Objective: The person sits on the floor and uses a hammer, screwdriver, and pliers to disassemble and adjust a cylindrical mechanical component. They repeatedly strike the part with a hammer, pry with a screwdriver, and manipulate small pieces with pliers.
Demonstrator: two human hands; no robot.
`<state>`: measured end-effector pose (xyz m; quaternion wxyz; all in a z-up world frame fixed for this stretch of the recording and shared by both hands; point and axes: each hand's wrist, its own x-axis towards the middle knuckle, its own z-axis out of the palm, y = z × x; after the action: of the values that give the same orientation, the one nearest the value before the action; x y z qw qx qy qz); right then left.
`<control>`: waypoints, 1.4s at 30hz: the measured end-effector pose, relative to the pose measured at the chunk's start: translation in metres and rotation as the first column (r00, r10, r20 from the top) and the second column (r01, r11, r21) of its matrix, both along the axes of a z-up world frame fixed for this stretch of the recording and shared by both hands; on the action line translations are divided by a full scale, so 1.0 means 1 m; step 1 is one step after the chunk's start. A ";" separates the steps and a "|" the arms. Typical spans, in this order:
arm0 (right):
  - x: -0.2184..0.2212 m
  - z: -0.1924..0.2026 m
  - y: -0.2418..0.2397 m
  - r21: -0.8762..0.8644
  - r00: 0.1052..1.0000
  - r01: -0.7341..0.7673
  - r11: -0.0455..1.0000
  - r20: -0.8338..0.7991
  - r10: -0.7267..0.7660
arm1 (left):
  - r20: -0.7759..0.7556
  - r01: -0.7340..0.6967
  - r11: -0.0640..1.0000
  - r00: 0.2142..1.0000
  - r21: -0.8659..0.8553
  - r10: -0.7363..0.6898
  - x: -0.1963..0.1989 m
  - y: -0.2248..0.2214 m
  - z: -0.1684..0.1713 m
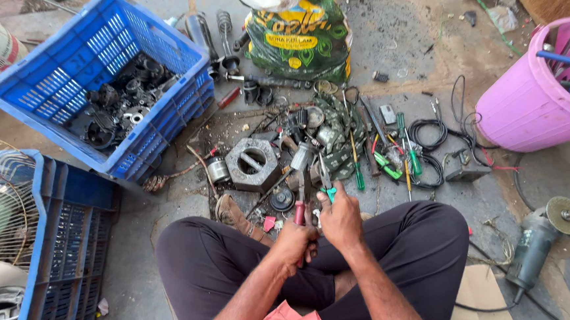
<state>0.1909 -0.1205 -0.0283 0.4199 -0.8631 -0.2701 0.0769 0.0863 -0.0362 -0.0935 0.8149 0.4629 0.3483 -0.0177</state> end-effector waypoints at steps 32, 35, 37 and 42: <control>-0.008 0.025 0.034 0.470 0.532 -0.022 0.883 -0.742 0.408 | 0.075 -0.080 0.000 0.943 0.997 0.324 0.004 0.134 0.037; -0.006 0.030 0.051 0.392 0.589 -0.028 0.920 -0.737 0.332 | 0.097 -0.078 -0.071 0.938 0.994 0.332 0.001 0.133 0.036; -0.005 0.032 0.059 0.385 0.606 -0.020 0.923 -0.729 0.318 | 0.106 -0.076 -0.101 0.935 0.992 0.339 -0.001 0.132 0.037; -0.005 0.031 0.069 0.343 0.636 0.017 0.939 -0.728 0.254 | 0.097 -0.057 -0.124 0.933 0.991 0.347 -0.005 0.130 0.034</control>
<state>0.1864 -0.0515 0.0028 0.6212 -0.6503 -0.1334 0.4165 0.0809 0.0940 -0.0593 0.1619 0.8452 0.3931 0.3239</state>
